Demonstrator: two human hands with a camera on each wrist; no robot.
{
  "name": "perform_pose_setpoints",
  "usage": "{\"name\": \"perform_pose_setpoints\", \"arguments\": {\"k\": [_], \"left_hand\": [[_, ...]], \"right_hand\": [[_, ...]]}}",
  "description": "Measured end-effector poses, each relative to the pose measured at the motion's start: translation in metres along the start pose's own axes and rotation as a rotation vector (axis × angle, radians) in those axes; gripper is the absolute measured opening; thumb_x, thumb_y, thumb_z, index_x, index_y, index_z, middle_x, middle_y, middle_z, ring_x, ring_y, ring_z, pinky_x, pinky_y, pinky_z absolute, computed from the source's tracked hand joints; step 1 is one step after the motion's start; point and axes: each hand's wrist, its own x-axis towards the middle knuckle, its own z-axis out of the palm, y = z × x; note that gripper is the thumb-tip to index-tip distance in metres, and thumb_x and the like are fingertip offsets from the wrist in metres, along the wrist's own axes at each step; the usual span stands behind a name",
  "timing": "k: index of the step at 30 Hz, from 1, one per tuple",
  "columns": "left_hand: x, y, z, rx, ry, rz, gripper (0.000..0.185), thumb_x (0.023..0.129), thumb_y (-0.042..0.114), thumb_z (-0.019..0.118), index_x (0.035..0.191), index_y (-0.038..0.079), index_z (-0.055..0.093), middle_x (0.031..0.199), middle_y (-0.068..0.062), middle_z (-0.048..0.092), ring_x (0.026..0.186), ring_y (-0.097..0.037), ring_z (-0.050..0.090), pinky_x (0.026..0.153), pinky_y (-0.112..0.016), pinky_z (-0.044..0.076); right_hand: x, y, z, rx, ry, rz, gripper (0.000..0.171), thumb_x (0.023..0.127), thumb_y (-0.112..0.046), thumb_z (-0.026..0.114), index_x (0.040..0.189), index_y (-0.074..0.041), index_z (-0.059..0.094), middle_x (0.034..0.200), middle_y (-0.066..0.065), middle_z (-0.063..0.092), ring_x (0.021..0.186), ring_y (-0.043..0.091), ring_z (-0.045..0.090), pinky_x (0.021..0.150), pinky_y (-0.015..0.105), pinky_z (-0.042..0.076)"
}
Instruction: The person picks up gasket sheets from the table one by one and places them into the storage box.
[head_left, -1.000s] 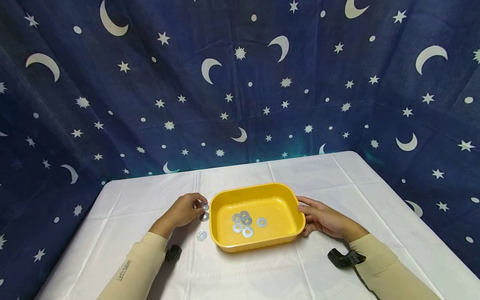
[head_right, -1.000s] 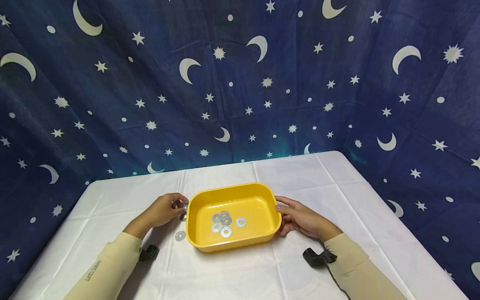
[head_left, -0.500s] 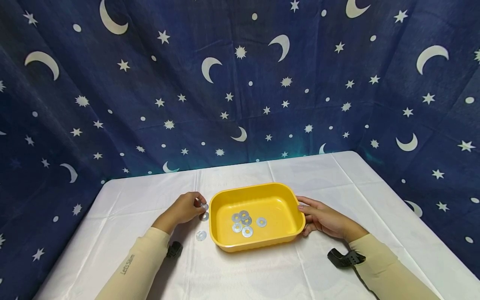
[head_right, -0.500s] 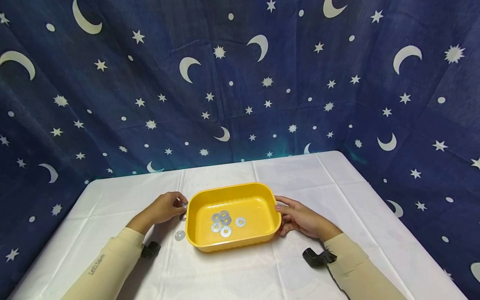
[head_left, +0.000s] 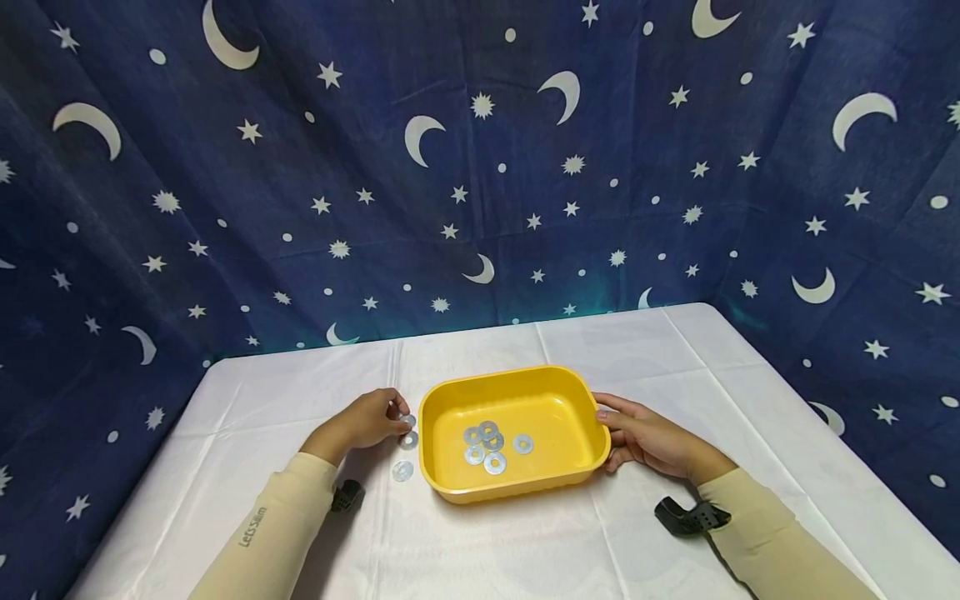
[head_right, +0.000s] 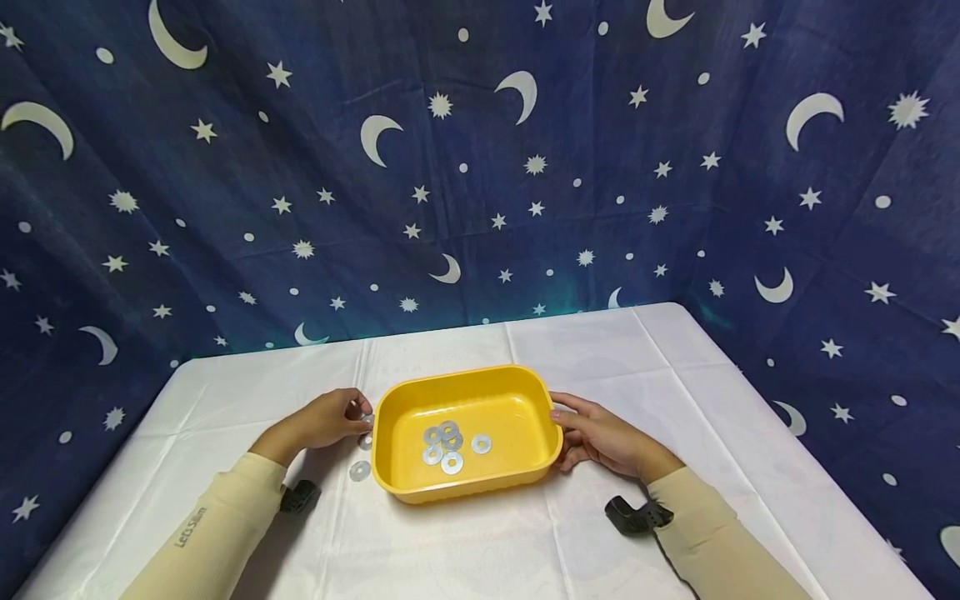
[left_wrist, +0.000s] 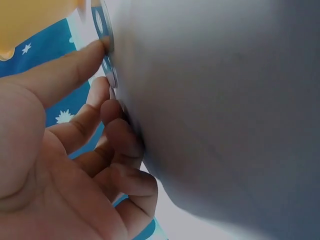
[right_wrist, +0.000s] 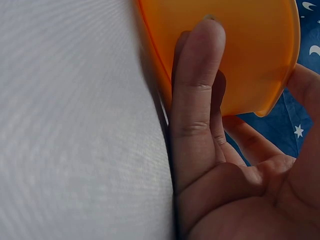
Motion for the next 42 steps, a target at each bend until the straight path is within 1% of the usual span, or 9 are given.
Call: {"name": "perform_pose_setpoints", "arguments": {"k": [7, 15, 19, 23, 26, 29, 32, 36, 42], "left_hand": [[-0.002, -0.002, 0.001, -0.01, -0.012, 0.014, 0.026, 0.086, 0.021, 0.079, 0.099, 0.011, 0.059, 0.083, -0.004, 0.053, 0.077, -0.017, 0.05, 0.07, -0.029, 0.042], [-0.006, -0.003, 0.003, -0.057, 0.039, 0.002, 0.026, 0.085, 0.018, 0.08, 0.098, 0.014, 0.057, 0.083, -0.005, 0.054, 0.073, -0.018, 0.05, 0.064, -0.027, 0.042], [-0.009, -0.005, 0.003, -0.08, 0.084, 0.048, 0.019, 0.087, 0.014, 0.077, 0.097, 0.015, 0.061, 0.083, -0.004, 0.056, 0.073, -0.017, 0.051, 0.066, -0.028, 0.043], [-0.012, -0.007, 0.004, -0.12, 0.121, 0.113, 0.011, 0.09, 0.008, 0.072, 0.096, 0.013, 0.065, 0.084, -0.003, 0.06, 0.074, -0.015, 0.053, 0.069, -0.027, 0.046], [-0.012, -0.008, 0.005, -0.141, 0.129, 0.127, 0.008, 0.091, 0.007, 0.07, 0.096, 0.012, 0.066, 0.084, -0.003, 0.061, 0.073, -0.015, 0.054, 0.067, -0.026, 0.048], [-0.013, -0.007, 0.003, -0.16, 0.14, 0.125, 0.008, 0.091, 0.007, 0.07, 0.097, 0.012, 0.067, 0.084, -0.003, 0.062, 0.073, -0.015, 0.055, 0.066, -0.024, 0.049], [-0.014, -0.003, -0.001, -0.174, 0.154, 0.144, 0.008, 0.091, 0.007, 0.07, 0.098, 0.012, 0.068, 0.085, -0.004, 0.062, 0.074, -0.016, 0.056, 0.065, -0.024, 0.05], [-0.017, 0.003, -0.008, -0.178, 0.178, 0.186, 0.009, 0.091, 0.008, 0.071, 0.099, 0.011, 0.07, 0.086, -0.003, 0.064, 0.075, -0.017, 0.059, 0.065, -0.024, 0.051], [-0.022, 0.013, -0.018, -0.192, 0.181, 0.227, 0.011, 0.091, 0.008, 0.071, 0.102, 0.009, 0.071, 0.087, -0.004, 0.065, 0.076, -0.017, 0.062, 0.064, -0.023, 0.053]], "right_hand": [[0.0, 0.0, -0.001, 0.003, -0.001, -0.002, 0.069, 0.108, -0.033, 0.043, 0.16, -0.005, 0.007, 0.117, 0.014, 0.07, 0.083, 0.022, 0.071, 0.075, 0.034, 0.061], [0.0, 0.0, -0.001, 0.007, -0.016, -0.012, 0.068, 0.108, -0.033, 0.042, 0.159, -0.004, 0.006, 0.117, 0.014, 0.07, 0.082, 0.021, 0.071, 0.075, 0.034, 0.061], [0.0, 0.0, -0.001, 0.006, -0.017, -0.012, 0.068, 0.108, -0.032, 0.042, 0.159, -0.004, 0.006, 0.115, 0.014, 0.071, 0.082, 0.021, 0.071, 0.075, 0.034, 0.061], [0.0, 0.0, 0.0, 0.005, -0.015, -0.012, 0.069, 0.108, -0.033, 0.042, 0.159, -0.004, 0.006, 0.115, 0.014, 0.071, 0.082, 0.021, 0.071, 0.075, 0.034, 0.061], [0.0, 0.0, 0.0, 0.006, -0.015, -0.011, 0.069, 0.108, -0.033, 0.042, 0.159, -0.004, 0.006, 0.115, 0.014, 0.071, 0.082, 0.021, 0.071, 0.075, 0.034, 0.061], [0.001, 0.0, 0.0, 0.008, -0.014, -0.012, 0.069, 0.108, -0.033, 0.042, 0.159, -0.004, 0.006, 0.115, 0.014, 0.071, 0.082, 0.021, 0.071, 0.075, 0.034, 0.061], [0.0, 0.0, 0.0, 0.007, -0.012, -0.011, 0.069, 0.108, -0.033, 0.042, 0.159, -0.004, 0.006, 0.115, 0.014, 0.071, 0.082, 0.021, 0.071, 0.074, 0.034, 0.061], [0.001, 0.0, -0.001, 0.004, -0.007, -0.01, 0.069, 0.108, -0.033, 0.042, 0.159, -0.004, 0.006, 0.114, 0.014, 0.071, 0.081, 0.021, 0.071, 0.074, 0.034, 0.061], [0.001, 0.0, -0.001, 0.004, -0.011, -0.011, 0.069, 0.108, -0.033, 0.042, 0.159, -0.004, 0.006, 0.116, 0.014, 0.071, 0.082, 0.021, 0.071, 0.074, 0.034, 0.061]]}}
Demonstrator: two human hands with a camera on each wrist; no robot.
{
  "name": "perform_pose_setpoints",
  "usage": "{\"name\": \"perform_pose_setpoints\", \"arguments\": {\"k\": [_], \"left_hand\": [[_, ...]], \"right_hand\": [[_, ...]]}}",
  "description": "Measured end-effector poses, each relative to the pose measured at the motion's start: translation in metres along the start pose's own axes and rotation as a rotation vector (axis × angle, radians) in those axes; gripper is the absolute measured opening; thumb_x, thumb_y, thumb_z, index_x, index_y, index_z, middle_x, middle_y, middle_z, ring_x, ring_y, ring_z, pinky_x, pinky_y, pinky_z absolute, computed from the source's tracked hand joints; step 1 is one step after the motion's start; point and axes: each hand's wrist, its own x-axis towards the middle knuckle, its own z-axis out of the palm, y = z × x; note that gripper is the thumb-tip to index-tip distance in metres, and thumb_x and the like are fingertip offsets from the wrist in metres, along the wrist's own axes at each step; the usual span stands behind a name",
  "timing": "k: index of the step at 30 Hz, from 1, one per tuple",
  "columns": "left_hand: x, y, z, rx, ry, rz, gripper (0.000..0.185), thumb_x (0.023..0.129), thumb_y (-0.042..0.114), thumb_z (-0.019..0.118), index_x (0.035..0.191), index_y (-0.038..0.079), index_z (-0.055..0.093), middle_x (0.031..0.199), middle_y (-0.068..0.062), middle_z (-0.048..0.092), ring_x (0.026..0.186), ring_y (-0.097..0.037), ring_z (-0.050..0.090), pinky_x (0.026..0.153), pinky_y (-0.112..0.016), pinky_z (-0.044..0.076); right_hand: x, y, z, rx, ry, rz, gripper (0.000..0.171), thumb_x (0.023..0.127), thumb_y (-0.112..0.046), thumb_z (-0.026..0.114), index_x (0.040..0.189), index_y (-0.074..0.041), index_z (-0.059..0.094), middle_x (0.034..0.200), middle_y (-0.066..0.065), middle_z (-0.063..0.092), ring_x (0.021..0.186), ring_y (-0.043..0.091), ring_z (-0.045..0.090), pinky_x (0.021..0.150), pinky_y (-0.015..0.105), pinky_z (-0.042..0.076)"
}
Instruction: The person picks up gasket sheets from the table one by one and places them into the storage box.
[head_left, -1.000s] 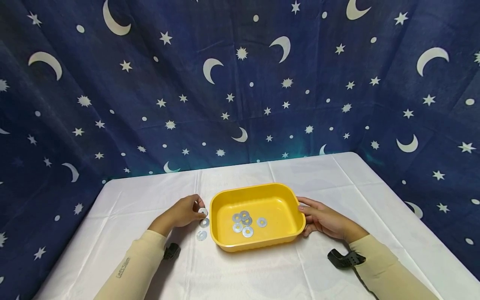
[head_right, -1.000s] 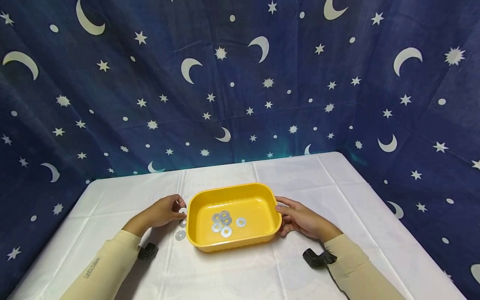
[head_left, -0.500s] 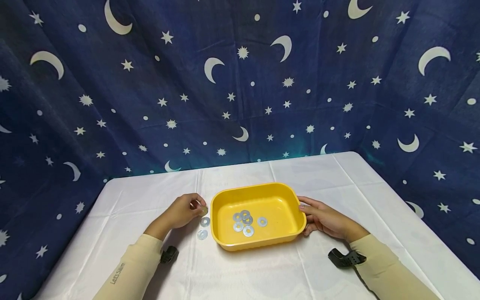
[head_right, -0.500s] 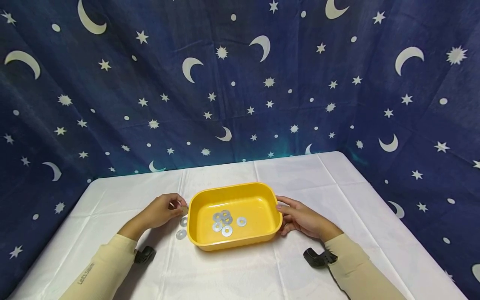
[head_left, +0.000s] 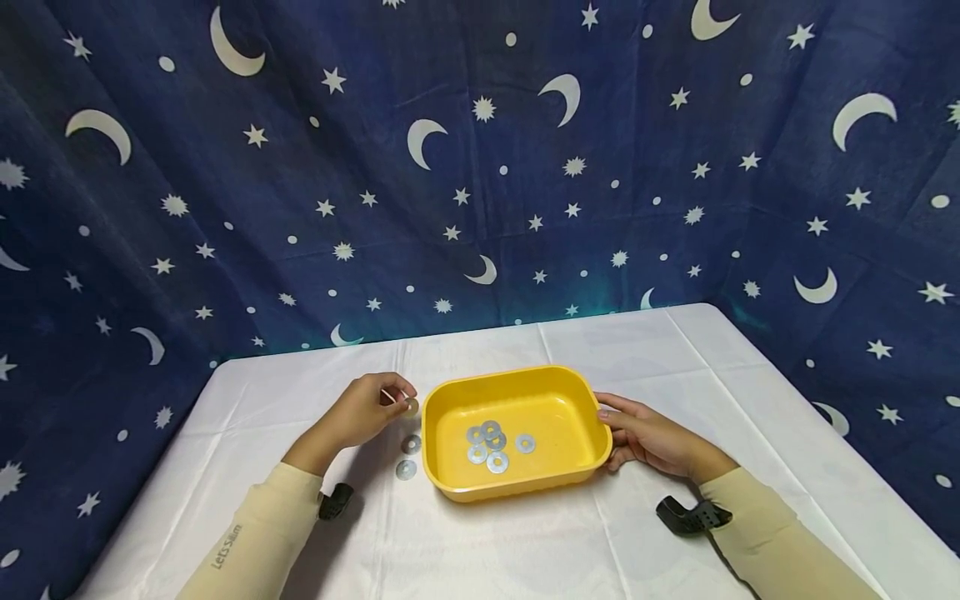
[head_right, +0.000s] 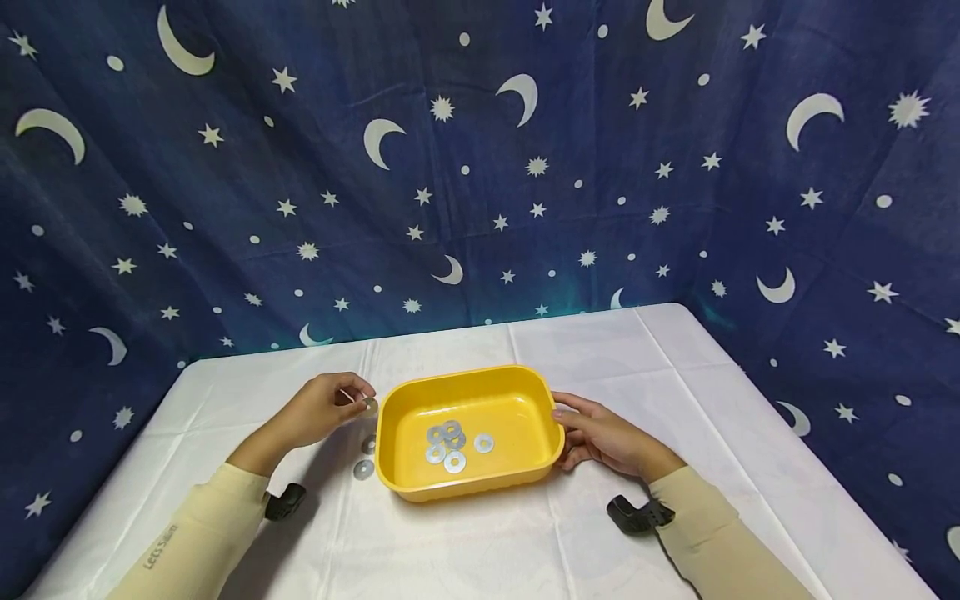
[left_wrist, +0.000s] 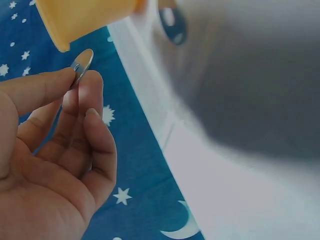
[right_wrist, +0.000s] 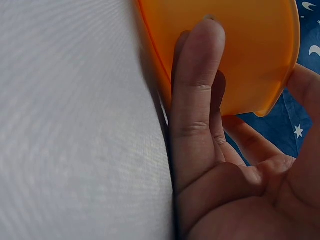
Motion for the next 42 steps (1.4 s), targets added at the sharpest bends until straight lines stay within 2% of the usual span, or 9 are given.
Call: {"name": "perform_pose_setpoints", "arguments": {"k": [8, 10, 16, 20, 29, 32, 36, 42], "left_hand": [[0.003, 0.022, -0.008, -0.03, -0.035, 0.074, 0.013, 0.093, 0.004, 0.067, 0.103, 0.009, 0.071, 0.088, -0.005, 0.065, 0.083, -0.032, 0.068, 0.068, -0.026, 0.055], [0.004, 0.028, -0.01, -0.02, -0.032, 0.087, 0.013, 0.093, 0.003, 0.066, 0.103, 0.009, 0.071, 0.087, -0.005, 0.065, 0.082, -0.031, 0.068, 0.069, -0.026, 0.056], [0.007, 0.048, -0.014, 0.008, -0.049, 0.109, 0.012, 0.094, 0.005, 0.067, 0.104, 0.011, 0.071, 0.088, -0.004, 0.066, 0.077, -0.017, 0.066, 0.07, -0.026, 0.056], [0.01, 0.063, -0.014, 0.029, -0.074, 0.11, 0.011, 0.094, 0.007, 0.067, 0.103, 0.012, 0.071, 0.088, -0.003, 0.066, 0.078, -0.018, 0.065, 0.069, -0.026, 0.055], [0.021, 0.089, -0.001, 0.07, -0.161, 0.142, 0.013, 0.094, 0.006, 0.066, 0.102, 0.015, 0.071, 0.088, 0.0, 0.067, 0.078, -0.018, 0.062, 0.07, -0.025, 0.055], [0.025, 0.096, 0.005, 0.079, -0.193, 0.175, 0.013, 0.094, 0.004, 0.067, 0.102, 0.014, 0.072, 0.088, 0.001, 0.068, 0.077, -0.016, 0.062, 0.071, -0.025, 0.055], [0.03, 0.102, 0.014, 0.108, -0.219, 0.228, 0.013, 0.092, 0.003, 0.069, 0.102, 0.012, 0.072, 0.089, 0.001, 0.068, 0.074, -0.013, 0.061, 0.07, -0.022, 0.054], [0.033, 0.106, 0.028, 0.124, -0.272, 0.259, 0.014, 0.092, 0.003, 0.069, 0.104, 0.01, 0.072, 0.091, 0.0, 0.069, 0.075, -0.012, 0.06, 0.073, -0.022, 0.053]], "right_hand": [[0.0, 0.001, -0.001, 0.007, -0.006, -0.005, 0.069, 0.108, -0.033, 0.042, 0.159, -0.004, 0.006, 0.117, 0.014, 0.07, 0.083, 0.022, 0.071, 0.074, 0.034, 0.061], [-0.001, 0.001, 0.0, 0.006, -0.008, -0.005, 0.069, 0.108, -0.033, 0.042, 0.159, -0.004, 0.006, 0.117, 0.014, 0.07, 0.083, 0.021, 0.071, 0.074, 0.034, 0.061], [-0.001, 0.0, 0.001, -0.007, 0.002, -0.001, 0.07, 0.107, -0.034, 0.044, 0.159, -0.004, 0.008, 0.119, 0.015, 0.069, 0.084, 0.023, 0.071, 0.075, 0.034, 0.061], [-0.001, 0.0, 0.001, -0.006, 0.007, 0.001, 0.071, 0.107, -0.035, 0.045, 0.16, -0.004, 0.008, 0.12, 0.016, 0.069, 0.084, 0.023, 0.071, 0.074, 0.034, 0.061], [-0.003, 0.0, 0.0, -0.003, 0.007, -0.001, 0.071, 0.107, -0.034, 0.045, 0.159, -0.004, 0.008, 0.12, 0.016, 0.069, 0.084, 0.023, 0.071, 0.074, 0.034, 0.061], [-0.004, 0.001, 0.0, -0.002, 0.01, -0.001, 0.071, 0.107, -0.034, 0.045, 0.159, -0.004, 0.008, 0.119, 0.016, 0.069, 0.084, 0.023, 0.071, 0.074, 0.034, 0.061], [-0.004, 0.002, -0.001, 0.002, 0.011, 0.0, 0.071, 0.107, -0.034, 0.045, 0.16, -0.004, 0.009, 0.118, 0.016, 0.069, 0.083, 0.022, 0.071, 0.074, 0.034, 0.061], [0.0, 0.002, -0.001, 0.007, -0.005, -0.009, 0.07, 0.107, -0.034, 0.044, 0.159, -0.003, 0.009, 0.119, 0.017, 0.068, 0.085, 0.023, 0.071, 0.075, 0.034, 0.061]]}}
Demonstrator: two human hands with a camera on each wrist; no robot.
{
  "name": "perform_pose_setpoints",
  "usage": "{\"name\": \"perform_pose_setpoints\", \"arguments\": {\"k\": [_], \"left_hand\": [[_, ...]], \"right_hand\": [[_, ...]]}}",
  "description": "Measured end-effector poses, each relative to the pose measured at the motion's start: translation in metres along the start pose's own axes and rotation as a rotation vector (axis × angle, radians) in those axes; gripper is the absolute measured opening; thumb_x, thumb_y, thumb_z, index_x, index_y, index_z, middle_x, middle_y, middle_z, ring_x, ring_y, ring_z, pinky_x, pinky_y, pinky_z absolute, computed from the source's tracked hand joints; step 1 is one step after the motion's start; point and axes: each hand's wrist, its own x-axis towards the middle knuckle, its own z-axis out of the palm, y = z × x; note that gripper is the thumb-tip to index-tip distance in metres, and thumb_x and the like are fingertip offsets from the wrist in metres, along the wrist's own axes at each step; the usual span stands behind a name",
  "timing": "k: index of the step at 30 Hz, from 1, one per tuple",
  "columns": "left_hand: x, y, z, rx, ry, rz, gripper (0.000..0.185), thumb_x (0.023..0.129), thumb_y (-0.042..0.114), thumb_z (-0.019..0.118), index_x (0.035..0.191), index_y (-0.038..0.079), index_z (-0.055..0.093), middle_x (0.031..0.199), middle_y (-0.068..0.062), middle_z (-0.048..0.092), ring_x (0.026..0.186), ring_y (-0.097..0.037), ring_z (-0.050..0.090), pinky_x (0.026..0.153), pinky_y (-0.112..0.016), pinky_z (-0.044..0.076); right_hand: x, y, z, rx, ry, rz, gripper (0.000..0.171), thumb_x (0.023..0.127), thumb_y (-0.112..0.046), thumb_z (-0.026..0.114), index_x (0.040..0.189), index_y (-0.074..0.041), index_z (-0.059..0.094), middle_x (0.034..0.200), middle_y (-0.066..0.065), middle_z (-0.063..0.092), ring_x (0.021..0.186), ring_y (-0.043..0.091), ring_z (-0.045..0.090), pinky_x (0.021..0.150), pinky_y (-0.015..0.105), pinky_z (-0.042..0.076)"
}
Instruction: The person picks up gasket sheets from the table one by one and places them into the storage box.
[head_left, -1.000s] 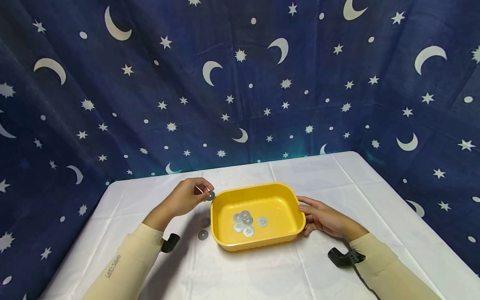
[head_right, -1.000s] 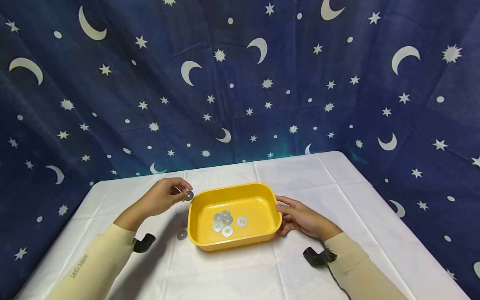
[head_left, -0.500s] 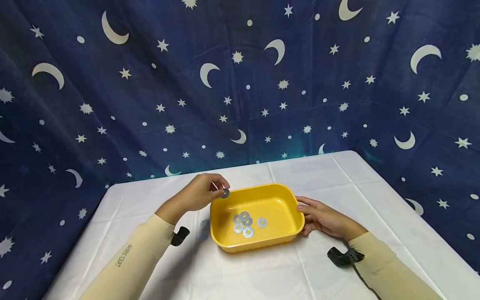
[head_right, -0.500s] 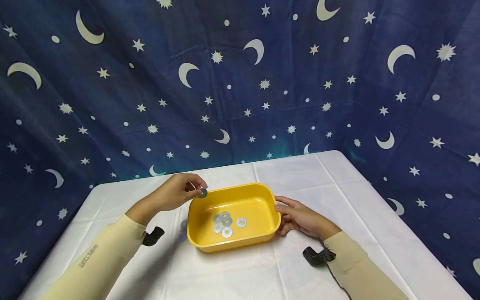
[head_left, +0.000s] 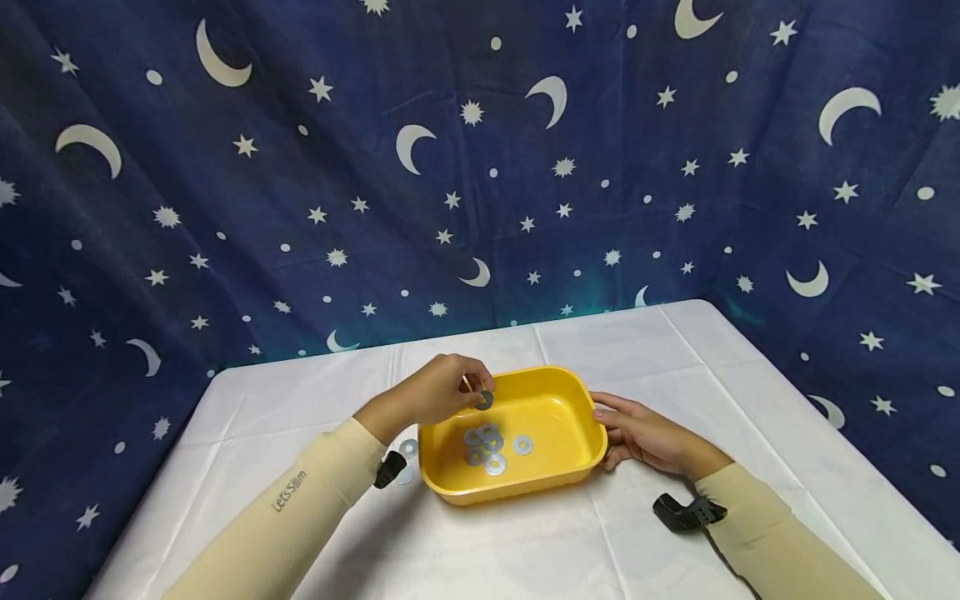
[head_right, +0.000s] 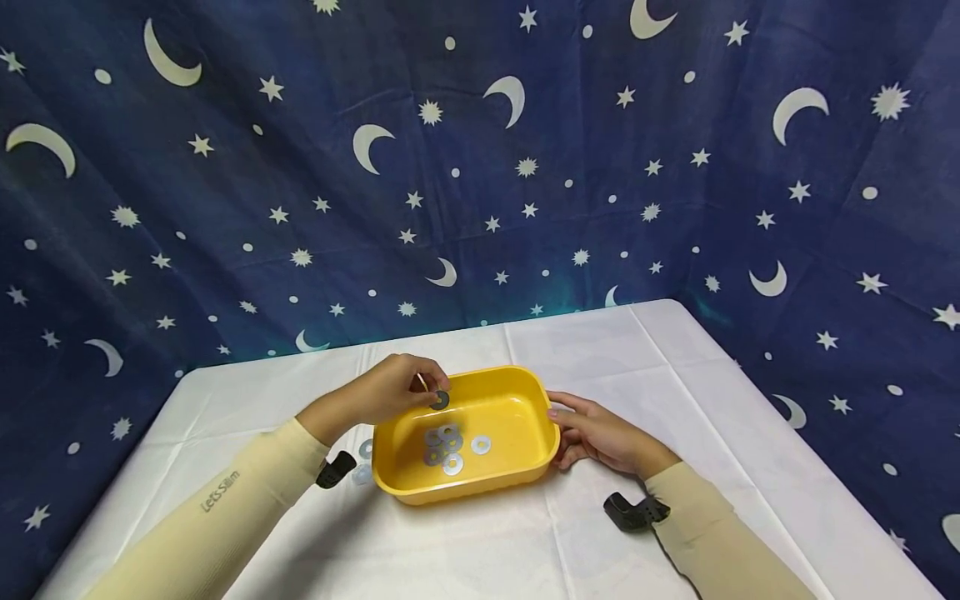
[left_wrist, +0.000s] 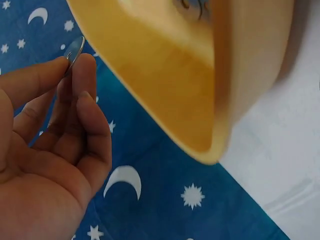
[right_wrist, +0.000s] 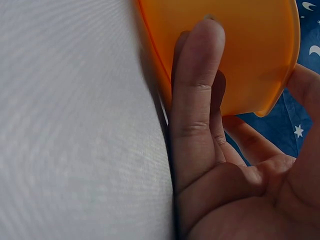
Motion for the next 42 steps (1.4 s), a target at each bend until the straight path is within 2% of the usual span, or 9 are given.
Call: {"name": "perform_pose_setpoints", "arguments": {"k": [5, 10, 13, 17, 24, 30, 36, 42], "left_hand": [[0.004, 0.003, 0.009, -0.002, -0.07, 0.033, 0.015, 0.091, 0.002, 0.069, 0.103, 0.01, 0.072, 0.088, 0.0, 0.067, 0.081, -0.011, 0.061, 0.077, -0.022, 0.053], [0.007, 0.003, 0.019, -0.026, -0.152, 0.033, 0.016, 0.091, 0.002, 0.069, 0.103, 0.012, 0.072, 0.088, 0.0, 0.067, 0.082, -0.011, 0.062, 0.077, -0.021, 0.054], [0.009, 0.003, 0.026, -0.031, -0.177, 0.046, 0.016, 0.089, 0.002, 0.071, 0.101, 0.012, 0.072, 0.087, 0.0, 0.068, 0.082, -0.011, 0.063, 0.077, -0.022, 0.054], [0.011, 0.002, 0.034, -0.021, -0.191, 0.071, 0.016, 0.088, -0.002, 0.07, 0.099, 0.01, 0.073, 0.085, 0.001, 0.069, 0.08, -0.01, 0.062, 0.077, -0.02, 0.052], [0.012, 0.0, 0.046, -0.029, -0.229, 0.031, 0.014, 0.089, -0.002, 0.068, 0.095, 0.009, 0.074, 0.081, 0.001, 0.069, 0.072, -0.007, 0.059, 0.071, -0.017, 0.051], [0.011, 0.0, 0.055, -0.058, -0.243, 0.034, 0.013, 0.088, -0.003, 0.068, 0.095, 0.006, 0.074, 0.08, -0.004, 0.071, 0.069, -0.008, 0.06, 0.064, -0.017, 0.05], [0.011, -0.002, 0.062, -0.058, -0.267, 0.057, 0.015, 0.086, -0.006, 0.07, 0.095, 0.005, 0.075, 0.081, -0.006, 0.072, 0.073, -0.009, 0.061, 0.067, -0.015, 0.05], [0.01, -0.005, 0.063, -0.062, -0.256, 0.065, 0.013, 0.085, -0.002, 0.074, 0.096, 0.005, 0.075, 0.082, -0.006, 0.072, 0.074, -0.005, 0.061, 0.072, -0.015, 0.051]], "right_hand": [[0.002, -0.001, 0.0, -0.001, -0.007, -0.001, 0.069, 0.107, -0.035, 0.044, 0.159, -0.004, 0.01, 0.119, 0.017, 0.068, 0.084, 0.022, 0.071, 0.074, 0.033, 0.061], [0.002, -0.002, 0.0, 0.001, -0.004, 0.004, 0.07, 0.107, -0.035, 0.044, 0.159, -0.004, 0.01, 0.118, 0.016, 0.069, 0.082, 0.021, 0.071, 0.074, 0.032, 0.061], [0.002, -0.002, 0.0, -0.001, -0.005, 0.001, 0.069, 0.108, -0.034, 0.044, 0.159, -0.004, 0.01, 0.117, 0.015, 0.069, 0.082, 0.02, 0.071, 0.074, 0.032, 0.061], [0.001, -0.002, 0.0, 0.001, -0.007, -0.005, 0.068, 0.108, -0.034, 0.043, 0.159, -0.004, 0.01, 0.116, 0.015, 0.069, 0.082, 0.021, 0.071, 0.074, 0.032, 0.061], [0.001, -0.002, 0.0, 0.001, 0.008, 0.008, 0.07, 0.107, -0.035, 0.045, 0.159, -0.004, 0.011, 0.116, 0.015, 0.069, 0.082, 0.021, 0.071, 0.073, 0.032, 0.061], [-0.001, -0.002, 0.0, 0.005, 0.018, 0.015, 0.071, 0.107, -0.035, 0.046, 0.159, -0.004, 0.011, 0.116, 0.015, 0.069, 0.081, 0.021, 0.07, 0.073, 0.032, 0.061], [-0.001, -0.003, 0.002, 0.008, 0.018, 0.01, 0.07, 0.107, -0.035, 0.046, 0.159, -0.004, 0.011, 0.116, 0.015, 0.069, 0.08, 0.02, 0.07, 0.073, 0.032, 0.061], [0.0, -0.002, 0.002, 0.012, 0.02, 0.013, 0.069, 0.107, -0.035, 0.046, 0.159, -0.005, 0.012, 0.114, 0.015, 0.069, 0.08, 0.021, 0.07, 0.072, 0.032, 0.061]]}}
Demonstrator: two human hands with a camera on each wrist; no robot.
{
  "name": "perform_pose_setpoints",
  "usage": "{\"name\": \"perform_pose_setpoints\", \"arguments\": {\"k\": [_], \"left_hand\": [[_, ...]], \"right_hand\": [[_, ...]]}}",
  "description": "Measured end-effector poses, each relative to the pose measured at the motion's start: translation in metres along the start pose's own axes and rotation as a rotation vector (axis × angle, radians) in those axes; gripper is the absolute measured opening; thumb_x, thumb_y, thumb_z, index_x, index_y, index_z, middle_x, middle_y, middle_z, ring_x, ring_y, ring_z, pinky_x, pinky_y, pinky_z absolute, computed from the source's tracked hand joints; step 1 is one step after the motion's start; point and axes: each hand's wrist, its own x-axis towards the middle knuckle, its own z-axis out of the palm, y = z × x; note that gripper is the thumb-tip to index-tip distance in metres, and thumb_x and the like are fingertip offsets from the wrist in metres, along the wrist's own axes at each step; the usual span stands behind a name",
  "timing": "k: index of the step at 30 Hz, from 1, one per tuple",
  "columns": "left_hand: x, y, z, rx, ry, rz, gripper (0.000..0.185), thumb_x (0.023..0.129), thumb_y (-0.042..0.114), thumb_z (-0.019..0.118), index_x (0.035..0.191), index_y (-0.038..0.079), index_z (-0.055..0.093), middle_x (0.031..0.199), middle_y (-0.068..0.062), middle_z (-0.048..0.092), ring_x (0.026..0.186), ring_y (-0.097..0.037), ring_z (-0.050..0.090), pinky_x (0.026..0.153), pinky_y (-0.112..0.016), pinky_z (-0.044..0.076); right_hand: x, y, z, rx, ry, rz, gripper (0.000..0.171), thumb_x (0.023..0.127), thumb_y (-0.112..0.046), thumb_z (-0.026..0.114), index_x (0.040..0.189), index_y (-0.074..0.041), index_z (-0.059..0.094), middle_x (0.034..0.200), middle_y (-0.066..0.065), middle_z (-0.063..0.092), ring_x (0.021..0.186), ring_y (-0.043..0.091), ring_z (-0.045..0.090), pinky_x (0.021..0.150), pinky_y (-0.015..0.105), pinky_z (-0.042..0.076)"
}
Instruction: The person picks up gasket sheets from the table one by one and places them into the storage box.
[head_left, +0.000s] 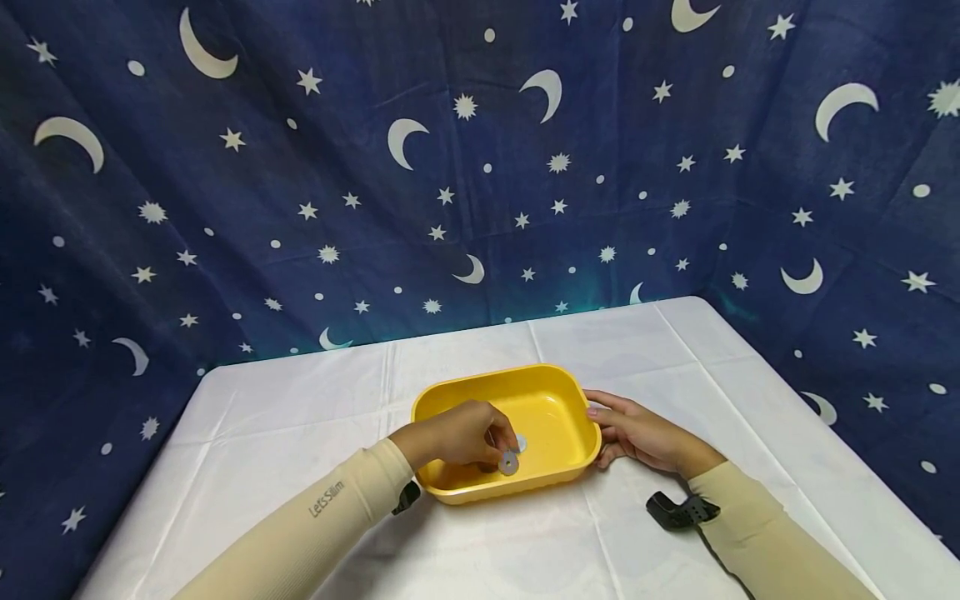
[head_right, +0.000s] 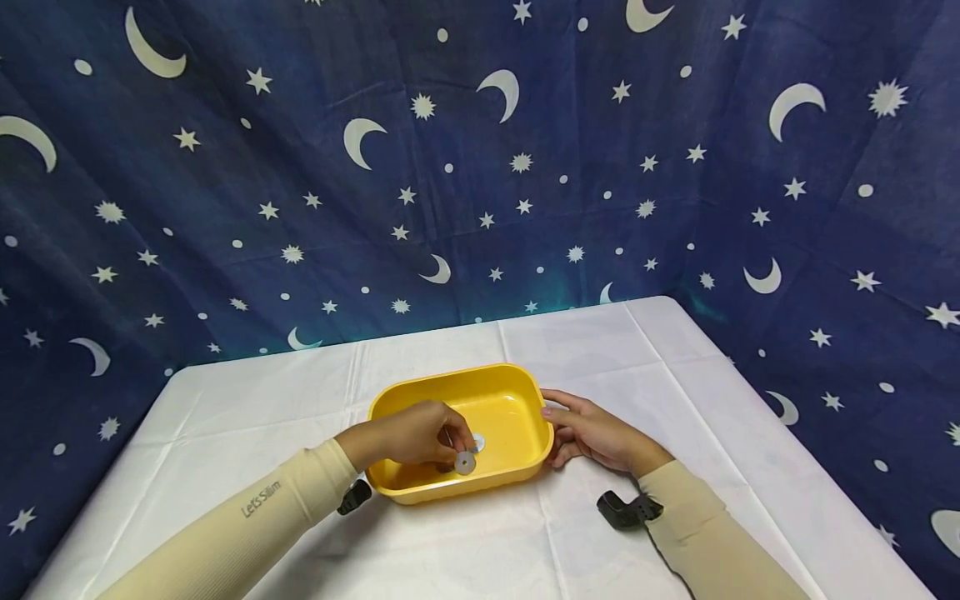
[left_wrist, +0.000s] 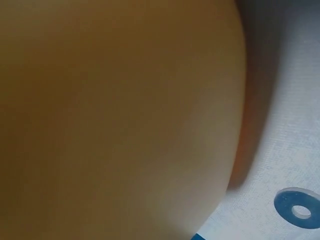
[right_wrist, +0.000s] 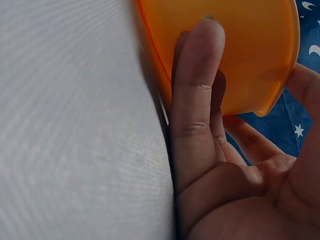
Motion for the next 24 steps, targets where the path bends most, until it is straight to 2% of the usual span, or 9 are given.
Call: {"name": "perform_pose_setpoints", "arguments": {"k": [6, 12, 15, 18, 24], "left_hand": [[-0.005, -0.003, -0.002, -0.02, 0.013, 0.009, 0.015, 0.085, -0.002, 0.074, 0.099, 0.003, 0.074, 0.084, -0.005, 0.072, 0.074, -0.004, 0.06, 0.073, -0.015, 0.051], [-0.018, -0.004, -0.01, -0.081, 0.072, -0.012, 0.016, 0.092, 0.002, 0.069, 0.107, 0.002, 0.072, 0.088, -0.003, 0.07, 0.08, -0.011, 0.065, 0.075, -0.018, 0.053], [-0.029, -0.006, -0.015, -0.083, 0.134, 0.007, 0.018, 0.093, 0.006, 0.068, 0.111, 0.003, 0.071, 0.091, -0.001, 0.07, 0.081, -0.011, 0.065, 0.076, -0.019, 0.054], [-0.043, -0.01, -0.019, -0.049, 0.232, 0.022, 0.018, 0.094, 0.011, 0.069, 0.111, 0.006, 0.072, 0.092, 0.003, 0.069, 0.079, -0.01, 0.063, 0.075, -0.021, 0.053], [-0.071, -0.023, -0.02, -0.071, 0.405, -0.042, 0.012, 0.096, 0.014, 0.066, 0.107, 0.012, 0.071, 0.087, 0.004, 0.064, 0.078, -0.013, 0.059, 0.07, -0.024, 0.052]], "right_hand": [[0.0, 0.0, 0.0, -0.007, -0.007, -0.006, 0.07, 0.107, -0.035, 0.045, 0.159, -0.004, 0.011, 0.115, 0.015, 0.069, 0.081, 0.02, 0.071, 0.072, 0.032, 0.061], [0.001, 0.0, 0.001, -0.015, -0.002, -0.005, 0.07, 0.107, -0.036, 0.045, 0.159, -0.004, 0.011, 0.116, 0.015, 0.069, 0.081, 0.02, 0.071, 0.073, 0.032, 0.061], [0.001, 0.0, 0.001, -0.02, 0.0, -0.003, 0.071, 0.107, -0.036, 0.046, 0.159, -0.004, 0.01, 0.116, 0.015, 0.069, 0.081, 0.02, 0.071, 0.073, 0.032, 0.061], [0.0, 0.0, 0.001, -0.025, 0.003, -0.004, 0.072, 0.107, -0.036, 0.046, 0.159, -0.003, 0.01, 0.116, 0.015, 0.069, 0.081, 0.021, 0.071, 0.073, 0.032, 0.061], [0.0, 0.0, 0.001, -0.029, -0.001, -0.006, 0.073, 0.106, -0.038, 0.047, 0.159, -0.003, 0.01, 0.116, 0.014, 0.069, 0.081, 0.021, 0.071, 0.073, 0.032, 0.061]]}}
